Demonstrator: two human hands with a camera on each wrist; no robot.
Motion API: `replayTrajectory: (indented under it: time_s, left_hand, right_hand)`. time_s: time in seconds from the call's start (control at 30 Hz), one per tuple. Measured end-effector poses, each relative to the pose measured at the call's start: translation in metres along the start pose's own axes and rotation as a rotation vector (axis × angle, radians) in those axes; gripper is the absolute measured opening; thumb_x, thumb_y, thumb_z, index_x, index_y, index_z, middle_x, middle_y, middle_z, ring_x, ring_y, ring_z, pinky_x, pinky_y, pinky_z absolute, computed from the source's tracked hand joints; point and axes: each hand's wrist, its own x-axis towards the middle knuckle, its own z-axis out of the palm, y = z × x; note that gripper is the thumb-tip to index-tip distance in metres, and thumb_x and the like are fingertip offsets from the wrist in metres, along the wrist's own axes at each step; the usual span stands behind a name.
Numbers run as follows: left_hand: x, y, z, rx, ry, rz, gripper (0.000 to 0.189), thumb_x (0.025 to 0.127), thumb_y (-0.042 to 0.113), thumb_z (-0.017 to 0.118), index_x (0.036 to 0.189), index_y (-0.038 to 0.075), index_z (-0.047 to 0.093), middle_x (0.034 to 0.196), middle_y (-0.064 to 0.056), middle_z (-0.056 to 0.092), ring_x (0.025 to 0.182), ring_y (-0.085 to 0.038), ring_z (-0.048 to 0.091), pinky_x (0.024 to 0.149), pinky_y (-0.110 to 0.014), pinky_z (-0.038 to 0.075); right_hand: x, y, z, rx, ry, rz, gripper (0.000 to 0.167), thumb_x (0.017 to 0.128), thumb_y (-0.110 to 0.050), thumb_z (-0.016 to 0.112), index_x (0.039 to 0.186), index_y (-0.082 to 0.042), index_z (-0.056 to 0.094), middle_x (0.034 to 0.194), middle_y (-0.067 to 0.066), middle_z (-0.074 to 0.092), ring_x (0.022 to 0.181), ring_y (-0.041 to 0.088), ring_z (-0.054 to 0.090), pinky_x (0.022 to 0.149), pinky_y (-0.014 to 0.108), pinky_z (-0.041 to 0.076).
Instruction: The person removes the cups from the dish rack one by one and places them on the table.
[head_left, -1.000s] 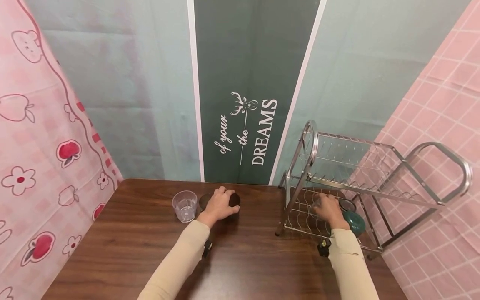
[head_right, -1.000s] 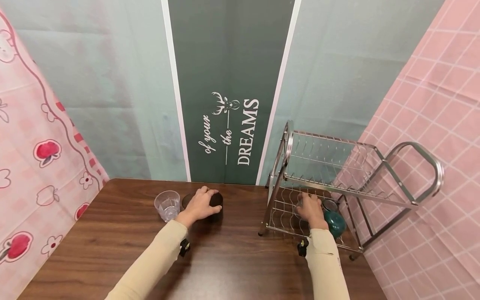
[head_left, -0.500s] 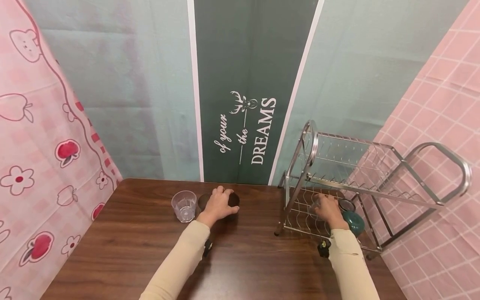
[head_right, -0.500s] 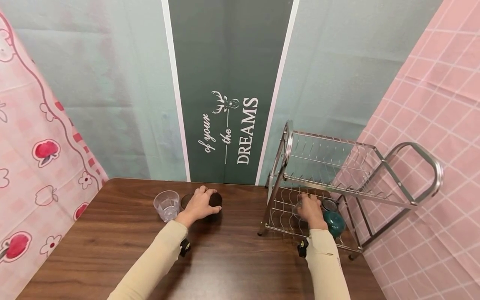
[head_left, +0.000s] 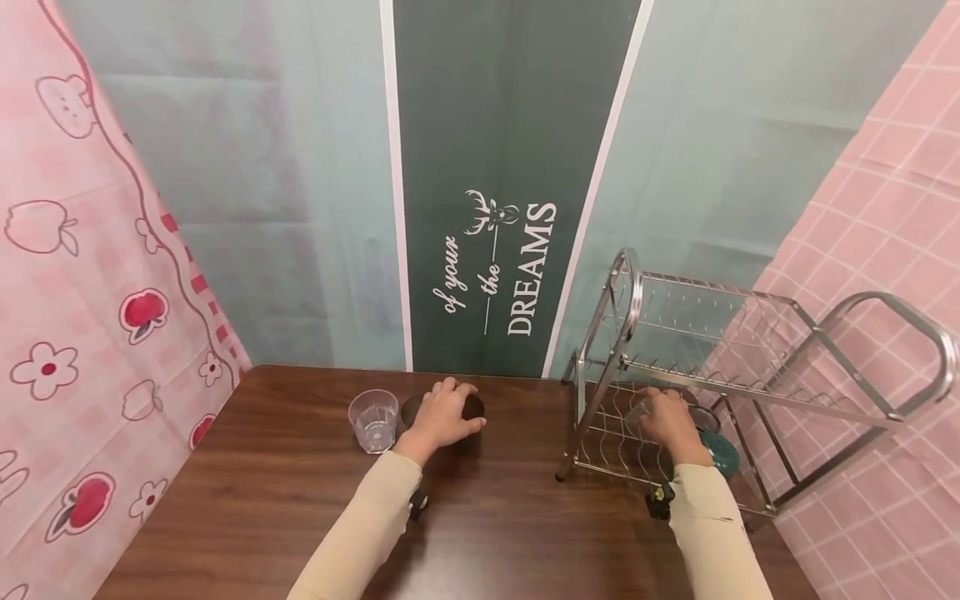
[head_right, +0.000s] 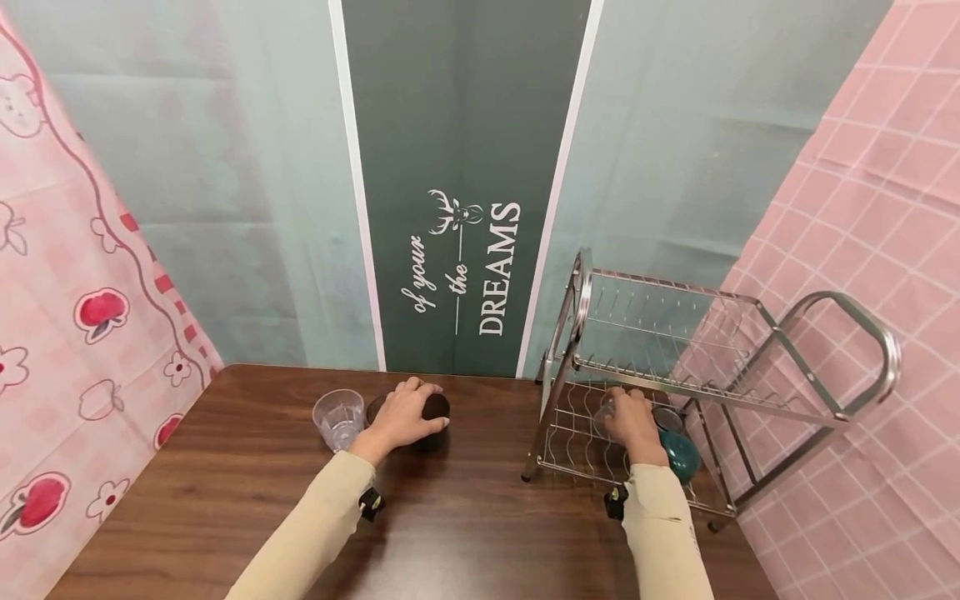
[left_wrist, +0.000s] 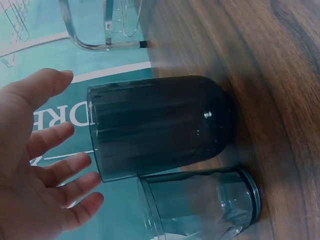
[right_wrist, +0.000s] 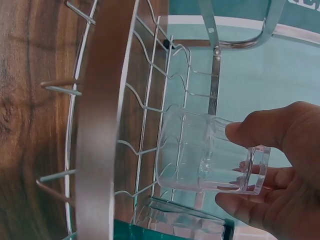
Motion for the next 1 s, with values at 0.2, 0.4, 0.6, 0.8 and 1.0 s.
replayTrajectory:
  time_s: [0.2, 0.4, 0.6, 0.8, 1.0]
  left_hand:
    - [-0.002, 0.002, 0.0, 0.011, 0.03, 0.017, 0.046, 0.078, 0.037, 0.071, 0.115, 0.01, 0.063, 0.105, -0.013, 0.053, 0.097, -0.033, 0.051, 0.078, -0.047, 0.042]
    - [-0.004, 0.001, 0.0, 0.01, 0.055, 0.032, 0.043, 0.078, 0.036, 0.071, 0.112, 0.01, 0.063, 0.104, -0.011, 0.054, 0.095, -0.031, 0.052, 0.076, -0.046, 0.042]
    - [-0.017, 0.007, -0.007, 0.014, 0.057, 0.049, 0.043, 0.078, 0.035, 0.072, 0.113, 0.011, 0.063, 0.105, -0.011, 0.055, 0.096, -0.031, 0.053, 0.075, -0.045, 0.043]
    - [-0.031, 0.01, -0.01, 0.075, 0.056, 0.066, 0.044, 0.077, 0.037, 0.073, 0.113, 0.012, 0.063, 0.106, -0.011, 0.055, 0.096, -0.03, 0.053, 0.074, -0.043, 0.041]
    - [-0.042, 0.018, -0.012, 0.093, 0.022, 0.079, 0.041, 0.077, 0.036, 0.072, 0.11, 0.012, 0.066, 0.108, -0.014, 0.053, 0.097, -0.032, 0.051, 0.073, -0.044, 0.039]
  right_hand:
    - [-0.001, -0.005, 0.003, 0.005, -0.011, 0.023, 0.042, 0.079, -0.001, 0.064, 0.118, 0.011, 0.052, 0.106, 0.037, 0.046, 0.099, 0.057, 0.042, 0.079, 0.063, 0.037]
    - [-0.001, -0.011, 0.002, 0.002, 0.008, 0.008, 0.038, 0.078, 0.0, 0.064, 0.113, 0.009, 0.055, 0.103, 0.035, 0.047, 0.098, 0.057, 0.042, 0.078, 0.063, 0.036]
    - [-0.013, -0.027, -0.006, -0.038, 0.038, -0.025, 0.042, 0.078, 0.0, 0.065, 0.116, 0.011, 0.053, 0.107, 0.038, 0.045, 0.098, 0.057, 0.044, 0.077, 0.062, 0.039]
    - [-0.027, -0.042, -0.014, -0.001, 0.06, -0.044, 0.042, 0.077, 0.001, 0.066, 0.117, 0.009, 0.054, 0.111, 0.038, 0.044, 0.103, 0.057, 0.041, 0.078, 0.061, 0.039]
    - [-0.037, -0.052, -0.021, 0.013, 0.067, -0.045, 0.041, 0.079, -0.002, 0.066, 0.118, 0.007, 0.054, 0.114, 0.038, 0.044, 0.105, 0.058, 0.04, 0.078, 0.062, 0.039]
